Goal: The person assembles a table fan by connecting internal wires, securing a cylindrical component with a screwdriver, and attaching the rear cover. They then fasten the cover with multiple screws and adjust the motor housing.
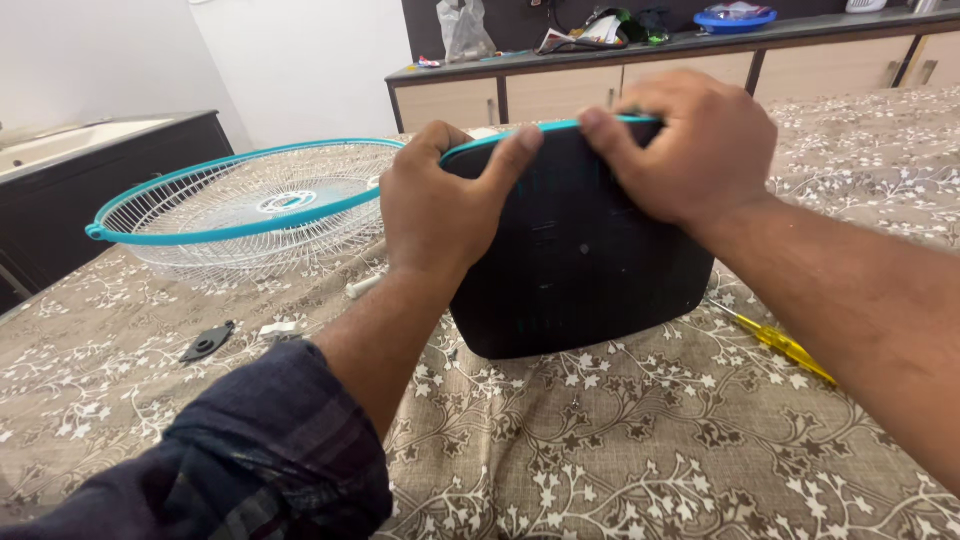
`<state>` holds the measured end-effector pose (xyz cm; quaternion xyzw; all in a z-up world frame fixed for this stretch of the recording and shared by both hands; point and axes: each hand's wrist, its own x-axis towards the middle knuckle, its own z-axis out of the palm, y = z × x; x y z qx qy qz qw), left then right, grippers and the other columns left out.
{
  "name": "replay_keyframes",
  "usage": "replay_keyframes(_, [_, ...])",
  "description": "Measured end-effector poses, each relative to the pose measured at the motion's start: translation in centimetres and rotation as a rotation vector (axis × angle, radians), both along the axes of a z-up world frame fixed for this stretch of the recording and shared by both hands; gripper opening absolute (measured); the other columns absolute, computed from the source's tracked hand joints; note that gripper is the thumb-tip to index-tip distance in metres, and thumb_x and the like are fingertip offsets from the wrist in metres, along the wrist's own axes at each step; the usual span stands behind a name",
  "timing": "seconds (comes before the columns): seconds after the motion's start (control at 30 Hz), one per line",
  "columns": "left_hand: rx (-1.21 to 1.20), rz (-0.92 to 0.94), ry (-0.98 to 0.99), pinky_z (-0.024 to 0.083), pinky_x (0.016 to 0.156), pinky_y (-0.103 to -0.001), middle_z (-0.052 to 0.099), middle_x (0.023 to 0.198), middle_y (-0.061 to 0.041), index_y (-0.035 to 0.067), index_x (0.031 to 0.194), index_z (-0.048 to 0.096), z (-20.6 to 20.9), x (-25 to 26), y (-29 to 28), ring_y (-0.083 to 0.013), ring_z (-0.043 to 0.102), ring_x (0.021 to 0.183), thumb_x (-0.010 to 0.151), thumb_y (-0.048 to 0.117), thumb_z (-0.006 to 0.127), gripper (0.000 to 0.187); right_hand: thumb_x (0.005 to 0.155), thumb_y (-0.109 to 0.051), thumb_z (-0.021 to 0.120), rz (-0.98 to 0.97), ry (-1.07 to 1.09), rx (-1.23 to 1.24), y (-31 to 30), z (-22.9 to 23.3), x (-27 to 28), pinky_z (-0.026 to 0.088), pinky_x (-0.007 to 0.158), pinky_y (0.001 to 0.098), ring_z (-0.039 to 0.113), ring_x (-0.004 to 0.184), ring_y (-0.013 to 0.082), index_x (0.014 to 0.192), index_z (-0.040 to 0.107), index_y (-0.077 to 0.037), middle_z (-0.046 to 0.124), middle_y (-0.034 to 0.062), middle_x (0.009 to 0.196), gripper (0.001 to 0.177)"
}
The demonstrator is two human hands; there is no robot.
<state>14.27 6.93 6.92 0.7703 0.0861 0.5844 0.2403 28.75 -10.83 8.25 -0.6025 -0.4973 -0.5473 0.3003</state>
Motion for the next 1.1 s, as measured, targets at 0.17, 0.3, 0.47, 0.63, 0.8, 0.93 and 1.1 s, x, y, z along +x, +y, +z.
replay_keyframes(0.17, [-0.046, 0.021, 0.080, 0.057, 0.054, -0.038, 0.070, 0.064, -0.008, 0.006, 0.067, 0.065, 0.4, 0.0, -0.1, -0.0210, 0.072, 0.058, 0.075, 0.068, 0.079, 0.064, 0.110, -0.058, 0.054, -0.162, 0.109, -0.179, 2.5, 0.9, -1.4, 0.051, 0.056, 0.0473, 0.066, 0.062, 0.0353, 0.088, 0.080, -0.015, 0.065, 0.0112, 0.066, 0.055])
replay_keyframes(0.3, [-0.013, 0.042, 0.075, 0.056, 0.055, -0.038, 0.069, 0.062, -0.009, 0.005, 0.066, 0.065, 0.5, 0.1, -0.2, -0.0222, 0.071, 0.057, 0.077, 0.067, 0.079, 0.065, 0.114, -0.061, 0.049, -0.221, 0.079, -0.126, 3.2, 0.7, -1.2, 0.050, 0.054, 0.0470, 0.066, 0.061, 0.0354, 0.084, 0.078, -0.015, 0.066, 0.0111, 0.068, 0.062])
replay_keyframes(0.47, [-0.052, 0.027, 0.082, 0.057, 0.057, -0.038, 0.070, 0.064, -0.009, 0.004, 0.068, 0.065, 0.3, 0.0, -0.3, -0.0227, 0.073, 0.060, 0.075, 0.068, 0.079, 0.065, 0.115, -0.061, 0.049, -0.223, 0.067, -0.087, 3.3, 0.1, -0.8, 0.048, 0.053, 0.0456, 0.065, 0.061, 0.0343, 0.078, 0.074, -0.013, 0.065, 0.0095, 0.068, 0.065])
replay_keyframes(0.63, [-0.062, -0.011, 0.059, 0.060, 0.065, -0.037, 0.074, 0.074, -0.010, 0.004, 0.082, 0.069, -0.4, 0.0, 0.0, -0.0232, 0.077, 0.069, 0.076, 0.063, 0.081, 0.061, 0.113, -0.046, 0.055, -0.140, -0.123, 0.043, 2.1, -1.7, -1.0, 0.050, 0.075, 0.0463, 0.070, 0.088, 0.0318, 0.097, 0.071, -0.010, 0.070, 0.0078, 0.097, 0.042])
replay_keyframes(0.8, [-0.093, -0.196, -0.047, 0.058, 0.077, -0.036, 0.074, 0.096, -0.011, 0.001, 0.115, 0.059, -4.6, -1.5, -1.1, -0.0244, 0.075, 0.087, 0.081, 0.055, 0.080, 0.067, 0.106, -0.062, 0.061, -0.276, 0.179, 0.271, 0.2, -5.7, -0.9, 0.054, 0.089, 0.0431, 0.068, 0.106, 0.0311, 0.125, 0.060, -0.001, 0.065, 0.0147, 0.115, 0.064])
replay_keyframes(0.93, [-0.293, -0.220, 0.099, 0.059, 0.079, -0.037, 0.075, 0.096, -0.009, 0.003, 0.109, 0.069, -7.8, -2.6, -2.4, -0.0250, 0.076, 0.090, 0.082, 0.055, 0.079, 0.059, 0.087, -0.073, 0.071, -0.003, 0.978, 0.367, -0.6, -7.7, -0.3, 0.055, 0.079, 0.0389, 0.070, 0.093, 0.0237, 0.113, 0.062, -0.002, 0.071, 0.0128, 0.101, 0.076])
replay_keyframes(1.1, [-0.377, -0.210, 0.196, 0.060, 0.075, -0.037, 0.079, 0.091, -0.009, 0.005, 0.105, 0.071, -7.7, -2.6, -2.3, -0.0238, 0.078, 0.085, 0.080, 0.058, 0.076, 0.058, 0.082, -0.072, 0.074, 0.226, 1.151, 0.361, -0.7, -7.8, 0.8, 0.056, 0.072, 0.0345, 0.071, 0.082, 0.0184, 0.095, 0.072, -0.002, 0.074, 0.0080, 0.089, 0.072])
